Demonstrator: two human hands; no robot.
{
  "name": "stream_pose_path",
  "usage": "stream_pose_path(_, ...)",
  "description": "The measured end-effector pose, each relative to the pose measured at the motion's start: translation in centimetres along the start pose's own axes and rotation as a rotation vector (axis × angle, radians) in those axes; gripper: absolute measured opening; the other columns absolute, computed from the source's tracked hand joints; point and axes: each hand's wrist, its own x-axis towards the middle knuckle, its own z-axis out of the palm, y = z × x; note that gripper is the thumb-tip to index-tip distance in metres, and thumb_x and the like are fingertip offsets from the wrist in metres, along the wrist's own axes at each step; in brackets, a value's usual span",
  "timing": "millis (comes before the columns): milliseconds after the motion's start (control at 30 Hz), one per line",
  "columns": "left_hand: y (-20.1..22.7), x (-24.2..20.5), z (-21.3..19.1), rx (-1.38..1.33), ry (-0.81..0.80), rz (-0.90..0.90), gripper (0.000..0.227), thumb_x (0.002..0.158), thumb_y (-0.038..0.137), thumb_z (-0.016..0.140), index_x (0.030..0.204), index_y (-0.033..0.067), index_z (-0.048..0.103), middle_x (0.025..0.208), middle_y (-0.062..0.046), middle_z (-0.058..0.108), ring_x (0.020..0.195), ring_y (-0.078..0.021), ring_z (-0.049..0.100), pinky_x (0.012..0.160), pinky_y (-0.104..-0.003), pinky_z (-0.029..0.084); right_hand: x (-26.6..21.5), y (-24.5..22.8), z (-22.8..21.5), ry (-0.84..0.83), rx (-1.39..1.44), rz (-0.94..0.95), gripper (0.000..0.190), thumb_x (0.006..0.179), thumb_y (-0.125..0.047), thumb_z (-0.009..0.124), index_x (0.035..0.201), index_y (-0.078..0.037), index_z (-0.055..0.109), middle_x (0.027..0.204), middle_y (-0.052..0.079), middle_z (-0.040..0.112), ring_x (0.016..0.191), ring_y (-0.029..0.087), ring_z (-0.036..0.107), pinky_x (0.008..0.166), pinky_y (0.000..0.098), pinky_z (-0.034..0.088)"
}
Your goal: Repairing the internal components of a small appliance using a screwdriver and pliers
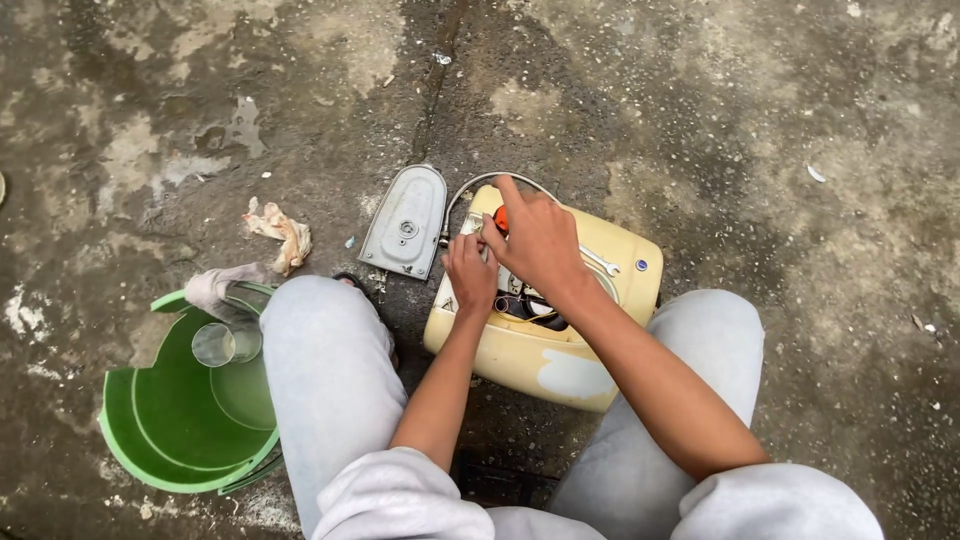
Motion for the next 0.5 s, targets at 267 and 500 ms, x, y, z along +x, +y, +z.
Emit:
stream_pose_path(267, -0.1, 0.3, -0.6, -0.029, 0.011, -0.001, 0.022, 0.075, 0.013, 0.079, 0.087, 0.0148, 0.06, 0.082, 0.001, 0.052, 0.085, -0.0237, 0.06, 0.076, -0.041, 0.047, -0.3, -1.7, -2.0, 0.012, -0.207, 0.033, 0.079, 0.092, -0.055, 0.056, 0.157, -0.017, 0.034, 0.091, 0.014, 0.069, 0.083, 0.033, 0.071, 0.065, 0.0452, 0.059)
stream_pose_path(500, -0.6, 0.1, 0.0, -0.041, 0.011, -0.013, 0.023, 0.077, 0.015, 0.081, 0.092, 0.0198, 0.064, 0.084, 0.006, 0.055, 0.088, -0.0184, 0.062, 0.078, -0.038, 0.047, -0.1, -0.6, 0.2, 0.061, 0.018, -0.003, 0.068, 0.091, -0.034, 0.071, 0.148, -0.015, 0.038, 0.097, 0.014, 0.07, 0.091, 0.036, 0.071, 0.069, 0.0524, 0.06)
